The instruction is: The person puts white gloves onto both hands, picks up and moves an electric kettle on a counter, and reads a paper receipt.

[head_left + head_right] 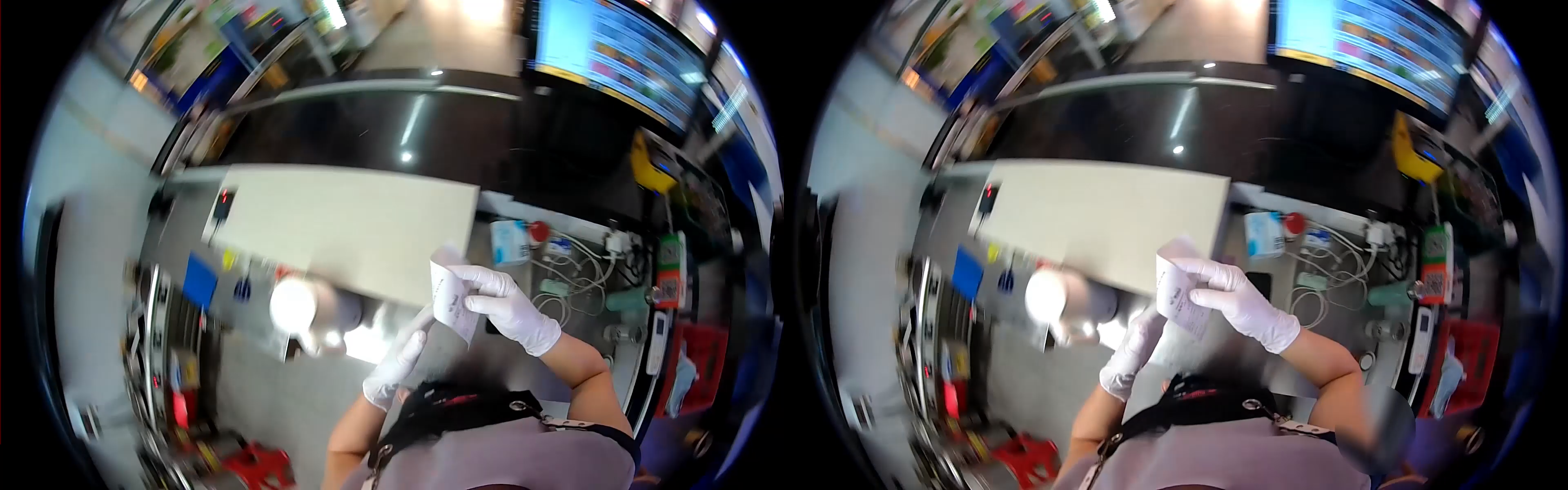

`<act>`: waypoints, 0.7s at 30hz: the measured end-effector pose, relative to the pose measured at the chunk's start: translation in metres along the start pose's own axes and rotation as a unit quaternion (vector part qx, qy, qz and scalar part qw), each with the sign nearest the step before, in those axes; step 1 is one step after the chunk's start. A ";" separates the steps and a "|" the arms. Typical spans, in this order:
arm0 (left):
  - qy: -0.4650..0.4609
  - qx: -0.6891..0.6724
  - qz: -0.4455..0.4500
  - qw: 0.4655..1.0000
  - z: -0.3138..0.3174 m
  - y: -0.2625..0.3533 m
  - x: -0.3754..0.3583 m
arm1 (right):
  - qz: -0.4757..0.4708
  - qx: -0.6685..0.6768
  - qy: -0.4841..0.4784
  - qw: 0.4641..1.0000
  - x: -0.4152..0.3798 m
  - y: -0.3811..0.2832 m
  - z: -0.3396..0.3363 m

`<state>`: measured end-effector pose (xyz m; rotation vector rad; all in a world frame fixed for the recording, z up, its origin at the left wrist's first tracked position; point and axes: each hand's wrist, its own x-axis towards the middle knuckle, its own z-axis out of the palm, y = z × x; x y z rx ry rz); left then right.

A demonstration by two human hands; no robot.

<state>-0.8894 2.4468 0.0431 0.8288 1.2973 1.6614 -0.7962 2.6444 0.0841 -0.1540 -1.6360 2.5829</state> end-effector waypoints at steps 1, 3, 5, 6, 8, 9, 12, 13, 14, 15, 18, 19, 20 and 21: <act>0.008 -0.036 0.000 0.999 -0.009 0.004 -0.020 | 0.020 -0.016 -0.023 0.999 0.002 0.007 0.028; 0.140 -0.203 -0.008 0.969 -0.019 0.031 -0.056 | 0.053 -0.058 -0.083 0.993 0.012 0.018 0.078; 0.159 -0.374 0.055 0.912 -0.036 0.060 -0.106 | 0.088 -0.099 -0.152 0.980 0.018 0.034 0.124; 0.203 -0.386 0.109 0.893 -0.045 0.074 -0.129 | 0.097 -0.104 -0.157 0.977 0.023 0.045 0.149; 0.326 -0.365 0.136 0.861 -0.081 0.068 -0.178 | 0.115 -0.113 -0.165 0.973 0.030 0.076 0.196; 0.345 -0.381 0.172 0.840 -0.098 0.069 -0.205 | 0.129 -0.118 -0.177 0.969 0.034 0.095 0.217; 0.428 -0.322 0.195 0.822 -0.139 0.063 -0.285 | 0.173 -0.118 -0.212 0.955 0.037 0.132 0.286; 0.453 -0.319 0.196 0.809 -0.153 0.061 -0.315 | 0.172 -0.127 -0.228 0.950 0.038 0.159 0.305; 0.476 -0.316 0.194 0.797 -0.165 0.058 -0.341 | 0.177 -0.131 -0.245 0.944 0.037 0.176 0.327; 0.499 -0.313 0.192 0.785 -0.175 0.056 -0.367 | 0.182 -0.136 -0.262 0.938 0.035 0.191 0.349; 0.550 -0.276 0.182 0.767 -0.195 0.054 -0.431 | 0.184 -0.154 -0.321 0.916 0.033 0.230 0.398; 0.565 -0.267 0.181 0.760 -0.201 0.054 -0.454 | 0.180 -0.159 -0.339 0.909 0.031 0.244 0.416; 0.579 -0.258 0.176 0.753 -0.207 0.054 -0.480 | 0.177 -0.163 -0.355 0.903 0.030 0.260 0.436; 0.591 -0.250 0.170 0.748 -0.210 0.053 -0.500 | 0.184 -0.168 -0.370 0.895 0.028 0.272 0.452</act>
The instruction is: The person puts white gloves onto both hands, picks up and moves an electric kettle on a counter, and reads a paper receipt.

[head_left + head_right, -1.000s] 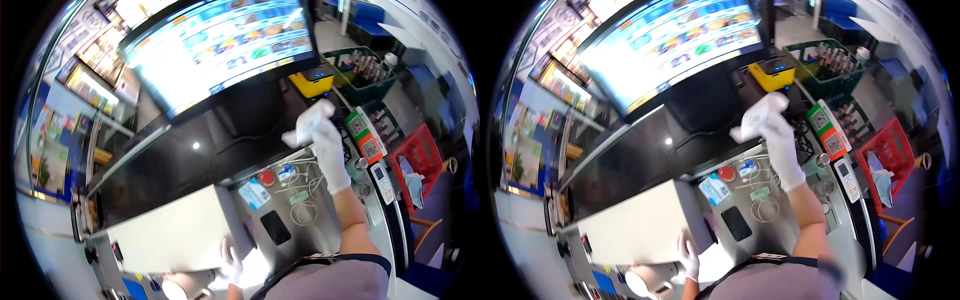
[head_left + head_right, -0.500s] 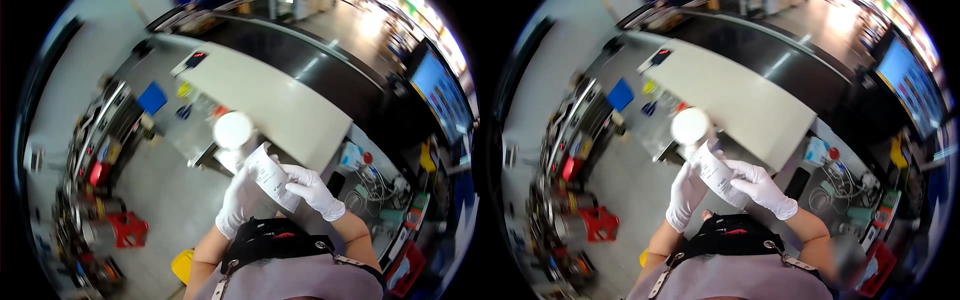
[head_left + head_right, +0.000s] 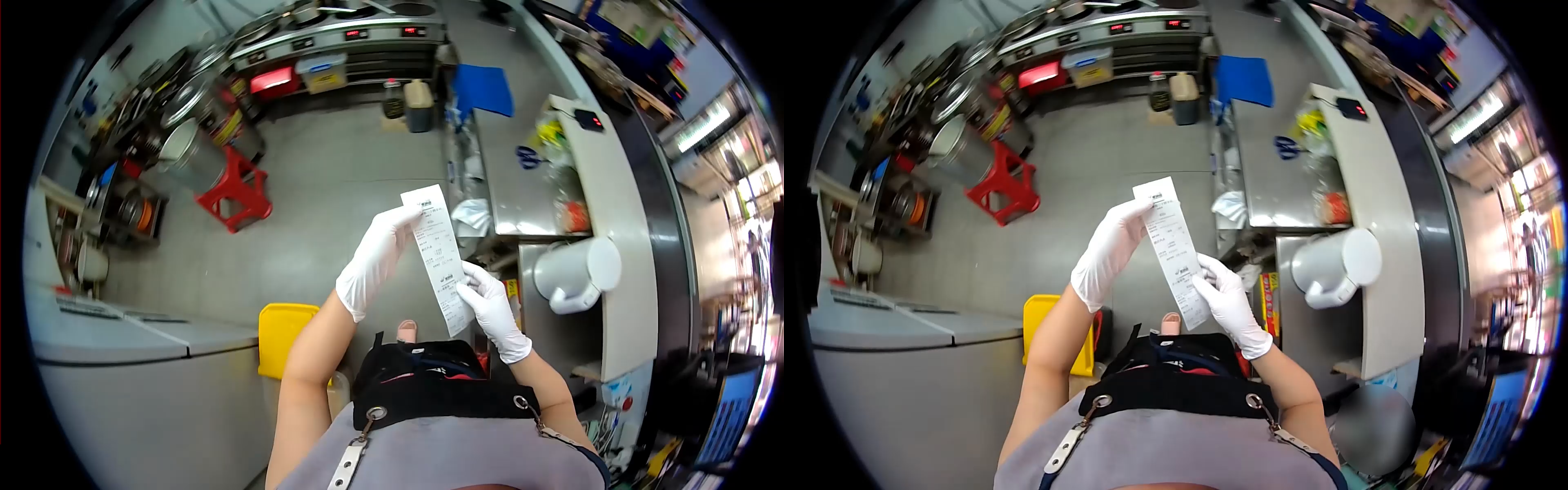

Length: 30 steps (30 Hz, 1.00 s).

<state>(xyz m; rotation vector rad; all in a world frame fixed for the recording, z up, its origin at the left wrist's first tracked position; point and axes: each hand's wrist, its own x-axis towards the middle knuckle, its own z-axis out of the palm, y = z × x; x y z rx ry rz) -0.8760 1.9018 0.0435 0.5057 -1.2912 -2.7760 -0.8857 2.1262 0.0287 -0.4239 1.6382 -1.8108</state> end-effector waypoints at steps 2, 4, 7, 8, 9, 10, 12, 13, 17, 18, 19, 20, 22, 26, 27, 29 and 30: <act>0.026 -0.001 0.015 1.000 -0.032 0.019 -0.004 | 0.018 -0.010 -0.031 0.999 0.025 0.006 0.025; 0.058 0.001 0.031 0.998 -0.053 0.030 -0.011 | 0.022 -0.036 -0.072 0.997 0.043 0.011 0.038; 0.102 -0.006 0.056 0.993 -0.094 0.053 -0.022 | 0.029 -0.056 -0.131 0.989 0.076 0.015 0.073; 0.109 -0.011 0.066 0.992 -0.110 0.058 -0.024 | 0.030 -0.063 -0.148 0.987 0.087 0.019 0.084; 0.116 -0.016 0.076 0.990 -0.124 0.062 -0.026 | 0.030 -0.070 -0.164 0.984 0.099 0.023 0.093; 0.129 -0.019 0.084 0.988 -0.135 0.068 -0.029 | 0.026 -0.086 -0.185 0.979 0.111 0.027 0.103; 0.158 -0.020 0.100 0.982 -0.154 0.078 -0.032 | 0.032 -0.093 -0.225 0.969 0.134 0.030 0.116; 0.171 -0.020 0.109 0.979 -0.166 0.083 -0.033 | 0.036 -0.096 -0.245 0.964 0.146 0.031 0.125; 0.223 -0.040 0.145 0.963 -0.206 0.107 -0.027 | 0.077 -0.126 -0.309 0.940 0.204 0.028 0.153; 0.237 -0.051 0.153 0.958 -0.211 0.112 -0.026 | 0.073 -0.132 -0.318 0.936 0.218 0.029 0.158; 0.246 -0.053 0.163 0.954 -0.218 0.120 -0.024 | 0.060 -0.142 -0.332 0.930 0.235 0.028 0.166; 0.254 -0.056 0.172 0.950 -0.223 0.128 -0.022 | 0.048 -0.153 -0.346 0.924 0.252 0.028 0.173; 0.260 -0.059 0.197 0.943 -0.239 0.136 -0.016 | 0.036 -0.190 -0.362 0.912 0.288 0.032 0.184; 0.327 0.020 0.187 0.926 -0.240 0.111 -0.003 | 0.126 -0.110 -0.334 0.928 0.349 0.055 0.208; 0.323 0.024 0.172 0.931 -0.238 0.094 0.002 | 0.213 -0.056 -0.319 0.922 0.357 0.050 0.217; 0.424 -0.067 0.097 0.898 -0.253 0.040 0.017 | 0.226 -0.053 -0.358 0.904 0.368 0.070 0.228; 0.405 -0.260 0.149 0.864 -0.260 0.016 0.024 | 0.248 -0.072 -0.375 0.890 0.371 0.077 0.232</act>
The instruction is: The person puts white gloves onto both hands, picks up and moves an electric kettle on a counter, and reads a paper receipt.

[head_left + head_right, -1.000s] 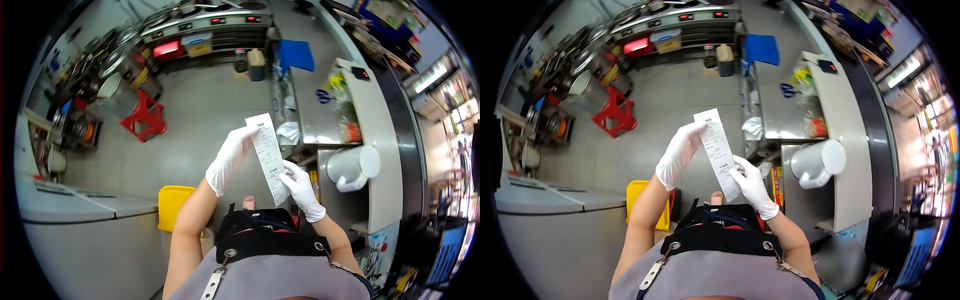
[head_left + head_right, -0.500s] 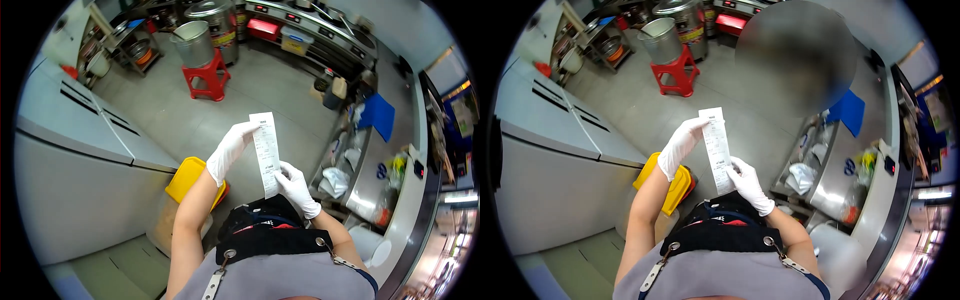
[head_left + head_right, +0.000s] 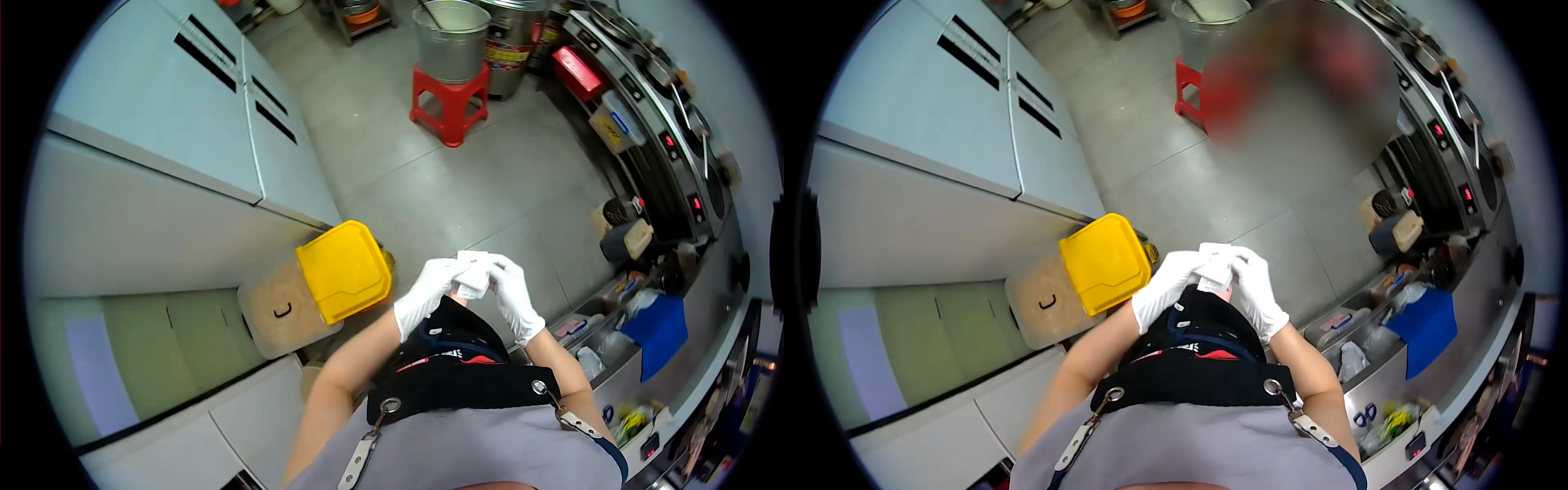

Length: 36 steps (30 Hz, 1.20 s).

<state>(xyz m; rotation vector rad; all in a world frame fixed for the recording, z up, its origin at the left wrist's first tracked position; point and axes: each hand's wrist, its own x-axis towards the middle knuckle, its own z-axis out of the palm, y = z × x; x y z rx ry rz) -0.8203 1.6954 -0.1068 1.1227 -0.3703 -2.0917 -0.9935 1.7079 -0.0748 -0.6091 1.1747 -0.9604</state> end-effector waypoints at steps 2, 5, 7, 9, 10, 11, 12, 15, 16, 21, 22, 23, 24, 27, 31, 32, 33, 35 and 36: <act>0.056 -0.004 0.031 0.998 -0.001 -0.001 -0.008 | 0.046 -0.050 -0.056 0.996 0.013 -0.006 0.007; 0.127 0.025 0.065 0.989 -0.019 -0.002 -0.006 | 0.155 0.053 -0.135 0.977 0.023 -0.022 0.032; 0.169 0.039 0.080 0.982 -0.034 -0.007 0.004 | 0.118 -0.050 -0.146 0.981 0.044 0.008 0.029; 0.180 0.064 0.001 0.982 -0.040 0.001 0.012 | 0.062 -0.151 -0.164 0.973 0.071 0.030 0.024; 0.161 0.041 -0.071 0.984 -0.043 0.015 0.010 | 0.071 -0.154 -0.141 0.975 0.081 0.030 0.029; 0.142 0.017 -0.142 0.979 -0.047 0.027 0.009 | 0.011 -0.208 -0.149 0.967 0.089 0.033 0.034; 0.094 -0.059 -0.110 0.988 -0.072 0.005 0.026 | -0.048 -0.257 -0.157 0.952 0.096 0.038 0.040; 0.015 -0.333 -0.063 0.941 -0.087 0.014 0.029 | -0.278 -0.408 -0.200 0.846 0.119 0.037 0.054; -0.065 -0.291 0.018 0.954 -0.098 0.016 0.018 | -0.360 -0.450 -0.213 0.789 0.126 0.035 0.059; 0.094 -0.400 -0.039 0.911 -0.123 -0.009 0.035 | -0.326 -0.495 -0.332 0.734 0.149 0.036 0.078; 0.088 -0.407 -0.029 0.908 -0.125 -0.011 0.036 | -0.302 -0.509 -0.341 0.730 0.152 0.038 0.082; 0.081 -0.415 -0.019 0.906 -0.127 -0.013 0.037 | -0.279 -0.524 -0.349 0.725 0.155 0.038 0.085; 0.074 -0.385 0.016 0.920 -0.128 -0.016 0.037 | -0.275 -0.512 -0.365 0.727 0.156 0.038 0.088; 0.120 -0.270 0.123 0.947 -0.181 -0.037 0.044 | -0.262 -0.474 -0.412 0.733 0.148 0.029 0.099; 0.485 -0.245 0.115 0.831 -0.249 -0.030 0.043 | -0.166 -0.506 -0.339 0.776 0.151 0.031 0.075; 0.472 -0.219 0.062 0.851 -0.258 -0.017 0.032 | -0.091 -0.499 -0.315 0.802 0.151 0.024 0.072; 0.529 -0.156 -0.023 0.834 -0.261 -0.006 0.031 | -0.109 -0.492 -0.300 0.810 0.155 0.030 0.060; 0.574 -0.097 -0.089 0.808 -0.266 0.013 0.029 | -0.084 -0.510 -0.262 0.815 0.157 0.031 0.040; 0.571 -0.071 -0.115 0.809 -0.272 0.017 0.028 | -0.080 -0.507 -0.249 0.822 0.157 0.030 0.029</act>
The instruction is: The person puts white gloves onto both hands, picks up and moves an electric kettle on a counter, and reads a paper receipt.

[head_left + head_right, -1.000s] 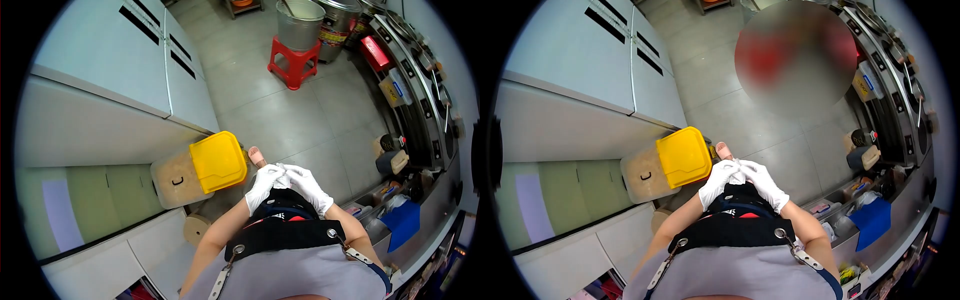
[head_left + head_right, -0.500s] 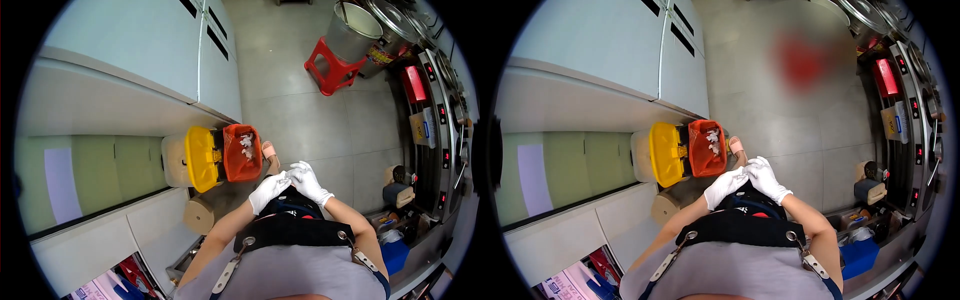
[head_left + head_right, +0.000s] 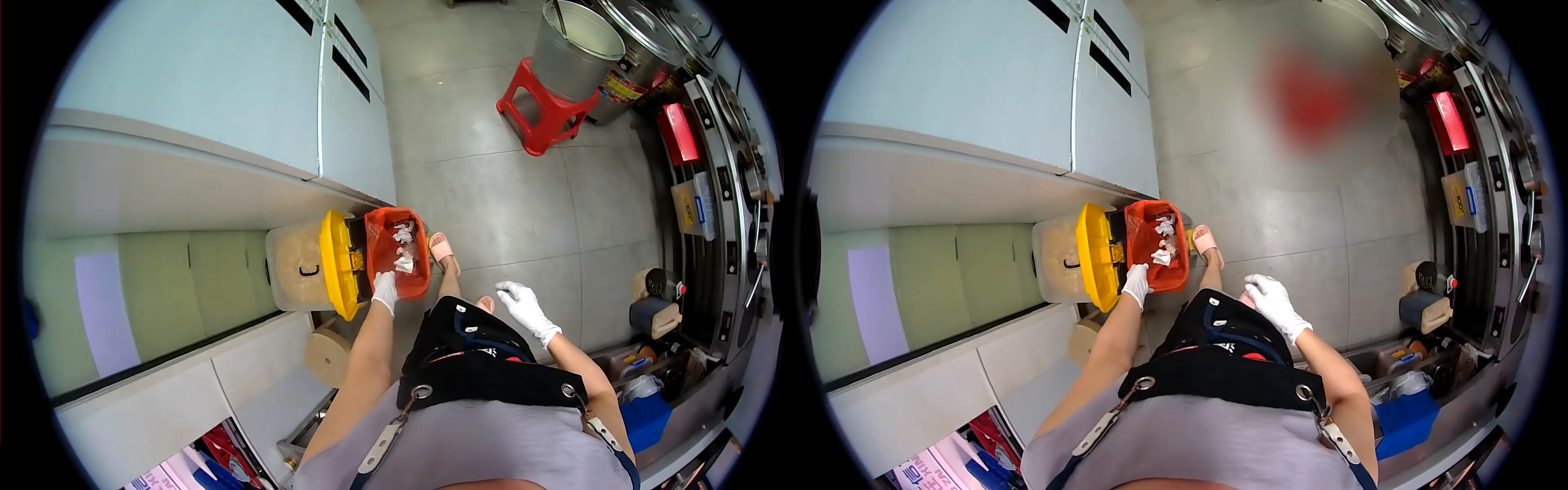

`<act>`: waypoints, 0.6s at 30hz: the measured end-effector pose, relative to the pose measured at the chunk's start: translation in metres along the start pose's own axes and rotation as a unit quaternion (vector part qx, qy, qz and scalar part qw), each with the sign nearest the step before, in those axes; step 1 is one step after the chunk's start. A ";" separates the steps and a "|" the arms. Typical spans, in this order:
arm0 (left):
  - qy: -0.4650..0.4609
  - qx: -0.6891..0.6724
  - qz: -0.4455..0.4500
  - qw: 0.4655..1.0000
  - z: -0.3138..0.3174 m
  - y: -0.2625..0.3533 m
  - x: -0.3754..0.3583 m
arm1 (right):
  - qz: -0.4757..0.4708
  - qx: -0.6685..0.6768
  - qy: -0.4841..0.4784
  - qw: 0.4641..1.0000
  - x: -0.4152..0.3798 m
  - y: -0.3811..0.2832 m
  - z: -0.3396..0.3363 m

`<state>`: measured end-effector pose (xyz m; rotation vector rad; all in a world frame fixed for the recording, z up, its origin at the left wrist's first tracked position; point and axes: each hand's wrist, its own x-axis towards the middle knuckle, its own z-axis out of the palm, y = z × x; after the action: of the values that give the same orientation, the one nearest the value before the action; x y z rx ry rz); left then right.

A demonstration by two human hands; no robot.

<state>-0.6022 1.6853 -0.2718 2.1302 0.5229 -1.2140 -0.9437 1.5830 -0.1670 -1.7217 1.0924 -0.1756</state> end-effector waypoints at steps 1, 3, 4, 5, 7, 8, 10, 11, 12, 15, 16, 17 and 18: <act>-0.054 0.030 -0.001 0.998 -0.006 -0.001 0.014 | 0.010 0.006 0.010 1.000 -0.006 0.006 -0.005; -0.074 0.049 0.067 0.994 -0.005 -0.016 0.034 | 0.030 0.045 0.024 0.998 -0.014 0.015 -0.013; -0.118 0.077 0.092 0.986 -0.006 -0.018 0.039 | 0.042 0.078 0.029 0.996 -0.019 0.017 -0.016; -0.167 0.107 0.121 0.973 -0.002 -0.011 0.036 | 0.053 0.111 0.041 0.992 -0.021 0.013 -0.025; -0.237 0.208 0.272 0.909 0.001 -0.010 0.062 | -0.032 0.108 0.053 0.992 -0.031 -0.004 -0.045; -0.228 0.271 0.339 0.872 0.002 -0.002 0.037 | -0.031 0.095 0.041 0.994 -0.035 -0.024 -0.062; -0.272 0.331 0.393 0.814 0.008 0.017 -0.010 | -0.101 0.045 0.070 0.991 -0.045 -0.030 -0.076; -0.283 0.347 0.416 0.792 0.015 0.021 -0.017 | -0.031 0.075 0.041 0.996 -0.054 -0.043 -0.089; -0.296 0.345 0.367 0.812 0.024 0.028 -0.064 | -0.034 0.055 0.040 0.997 -0.063 -0.048 -0.100; -0.328 0.344 0.322 0.819 0.059 0.025 -0.086 | -0.126 0.032 0.166 0.978 -0.082 -0.012 -0.101; -0.353 0.310 0.317 0.824 0.073 0.024 -0.088 | -0.099 0.067 0.159 0.980 -0.087 -0.010 -0.109; -0.376 0.273 0.307 0.830 0.090 0.024 -0.102 | -0.075 0.104 0.146 0.981 -0.092 -0.009 -0.118; -0.386 0.293 0.291 0.825 0.109 0.030 -0.116 | -0.055 0.110 0.160 0.979 -0.090 -0.001 -0.123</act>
<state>-0.7086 1.5848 -0.2033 1.7531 -0.8983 -1.8097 -1.0659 1.5650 -0.0782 -1.5865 1.1590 -0.6392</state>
